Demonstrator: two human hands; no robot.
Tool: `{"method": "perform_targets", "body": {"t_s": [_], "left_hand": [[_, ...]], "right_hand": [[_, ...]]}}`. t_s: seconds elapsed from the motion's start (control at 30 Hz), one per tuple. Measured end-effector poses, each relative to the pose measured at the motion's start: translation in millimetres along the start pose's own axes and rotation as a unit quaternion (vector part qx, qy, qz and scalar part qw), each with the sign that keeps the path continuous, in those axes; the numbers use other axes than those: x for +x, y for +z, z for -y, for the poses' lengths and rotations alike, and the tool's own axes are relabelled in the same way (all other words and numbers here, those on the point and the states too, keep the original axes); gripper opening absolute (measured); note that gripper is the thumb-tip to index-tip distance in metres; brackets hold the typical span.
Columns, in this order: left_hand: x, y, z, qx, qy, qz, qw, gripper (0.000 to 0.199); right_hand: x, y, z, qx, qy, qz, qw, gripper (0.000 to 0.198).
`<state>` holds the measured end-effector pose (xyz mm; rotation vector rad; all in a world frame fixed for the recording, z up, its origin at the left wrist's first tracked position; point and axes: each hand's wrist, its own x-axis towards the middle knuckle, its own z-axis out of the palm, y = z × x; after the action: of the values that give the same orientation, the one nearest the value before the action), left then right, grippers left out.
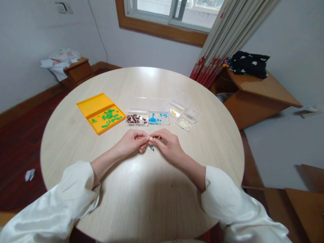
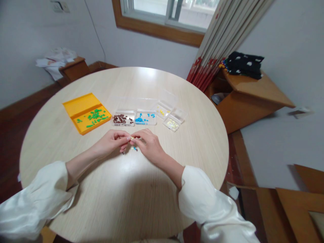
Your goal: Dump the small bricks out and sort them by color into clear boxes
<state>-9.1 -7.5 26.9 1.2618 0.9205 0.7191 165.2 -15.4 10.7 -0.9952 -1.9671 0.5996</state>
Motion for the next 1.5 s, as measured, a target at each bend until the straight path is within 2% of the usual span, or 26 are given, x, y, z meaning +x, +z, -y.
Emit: {"method": "perform_targets", "body": {"t_s": [0.3, 0.7, 1.07, 1.3, 1.5], "left_hand": [[0, 2, -2, -0.005, 0.001, -0.019, 1.0, 0.039], [-1, 7, 0, -0.004, 0.01, -0.046, 0.999, 0.04], [-2, 8, 8, 0.111, 0.065, -0.097, 0.987, 0.026], [-4, 8, 3, 0.156, 0.093, -0.103, 0.978, 0.023], [-5, 9, 0, 0.14, 0.083, -0.102, 0.981, 0.023]], "right_hand": [[2, 3, 0, 0.096, 0.063, -0.021, 0.993, 0.011], [5, 4, 2, 0.225, 0.144, -0.027, 0.963, 0.012], [9, 11, 1, 0.348, 0.27, -0.038, 0.897, 0.026], [10, 12, 5, 0.391, 0.282, -0.053, 0.874, 0.032], [10, 12, 7, 0.391, 0.274, -0.062, 0.876, 0.033]]}}
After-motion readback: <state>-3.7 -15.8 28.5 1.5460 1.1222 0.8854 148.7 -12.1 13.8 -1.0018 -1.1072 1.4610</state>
